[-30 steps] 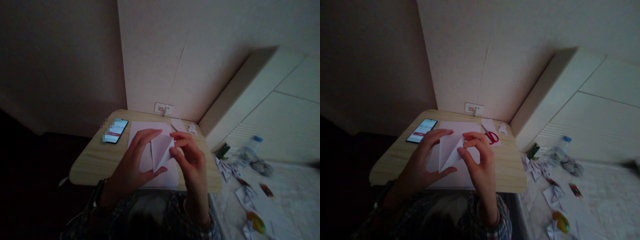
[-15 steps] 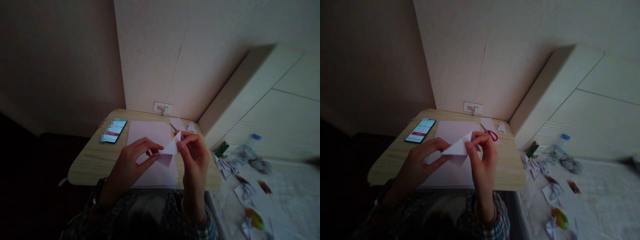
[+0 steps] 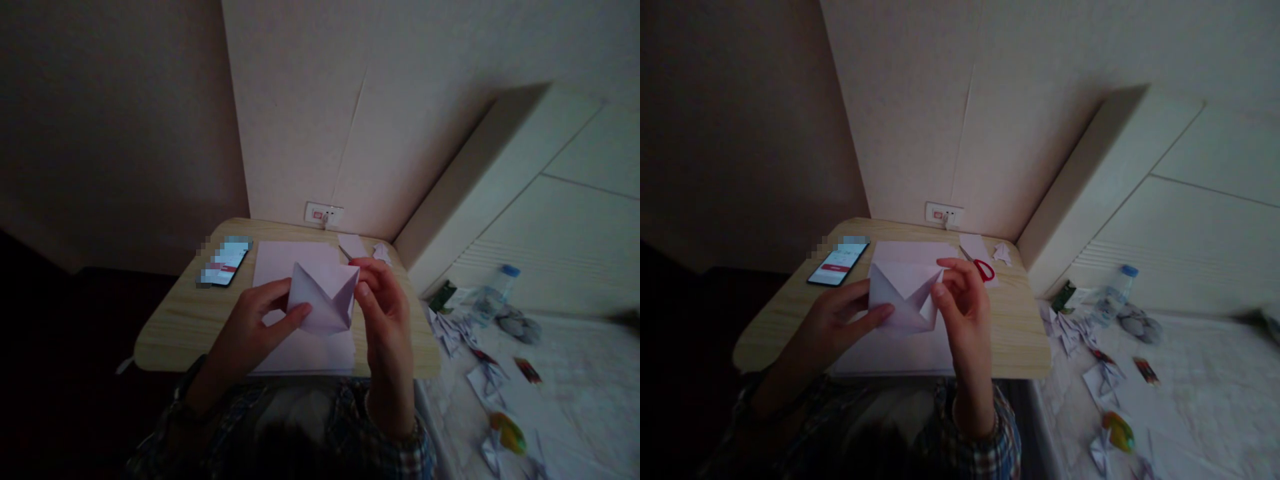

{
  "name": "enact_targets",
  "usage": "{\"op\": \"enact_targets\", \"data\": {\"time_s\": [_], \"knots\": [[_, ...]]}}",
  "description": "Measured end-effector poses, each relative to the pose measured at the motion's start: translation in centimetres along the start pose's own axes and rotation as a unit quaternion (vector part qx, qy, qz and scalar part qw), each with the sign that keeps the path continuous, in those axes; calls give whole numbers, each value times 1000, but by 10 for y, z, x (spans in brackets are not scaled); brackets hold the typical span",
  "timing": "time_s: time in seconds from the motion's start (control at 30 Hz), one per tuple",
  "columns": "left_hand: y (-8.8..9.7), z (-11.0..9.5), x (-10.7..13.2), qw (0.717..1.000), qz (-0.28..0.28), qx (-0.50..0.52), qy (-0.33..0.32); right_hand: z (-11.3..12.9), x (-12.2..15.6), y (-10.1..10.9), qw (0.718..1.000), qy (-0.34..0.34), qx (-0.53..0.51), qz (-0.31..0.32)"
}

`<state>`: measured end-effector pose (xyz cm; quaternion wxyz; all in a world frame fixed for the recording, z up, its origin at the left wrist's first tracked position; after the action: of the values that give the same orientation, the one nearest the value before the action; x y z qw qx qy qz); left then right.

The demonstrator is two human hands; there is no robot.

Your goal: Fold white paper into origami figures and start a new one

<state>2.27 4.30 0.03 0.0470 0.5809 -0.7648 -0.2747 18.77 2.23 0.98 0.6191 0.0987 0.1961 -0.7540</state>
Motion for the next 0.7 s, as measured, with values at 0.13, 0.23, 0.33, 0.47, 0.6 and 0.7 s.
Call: {"op": "enact_targets", "data": {"time_s": [0.13, 0.23, 0.33, 0.47, 0.6, 0.7], "knots": [[-3, -5, 1, 999, 29, 34, -2, 0, 1, -6, 1000, -24, -1, 3], [-2, -10, 1, 998, 17, 68, 2, 1, 2, -7, 1000, -19, -1, -10], [-1, -10, 0, 995, -4, 104, -5, 2, 3, -6, 1000, -7, 12, -19], [1, -7, -1, 996, -29, 90, 6, 4, 3, -11, 998, -1, 55, 40], [4, -6, 0, 997, -47, 40, 35, 5, 3, -14, 991, -5, 85, 106], [6, -6, 0, 995, -65, 51, 56, 5, 2, -11, 988, -31, 59, 138]]}}
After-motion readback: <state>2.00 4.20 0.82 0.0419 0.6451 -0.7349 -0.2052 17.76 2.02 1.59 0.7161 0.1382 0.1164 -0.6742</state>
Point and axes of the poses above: each hand's wrist, its own x-axis away from the middle knuckle, its own y-axis out of the back of the hand, z = x × y, the point moved 4 cm from there along -x, towards the middle knuckle, and after that the axes turned 9 degrees about -x, right-handed, at the moved point
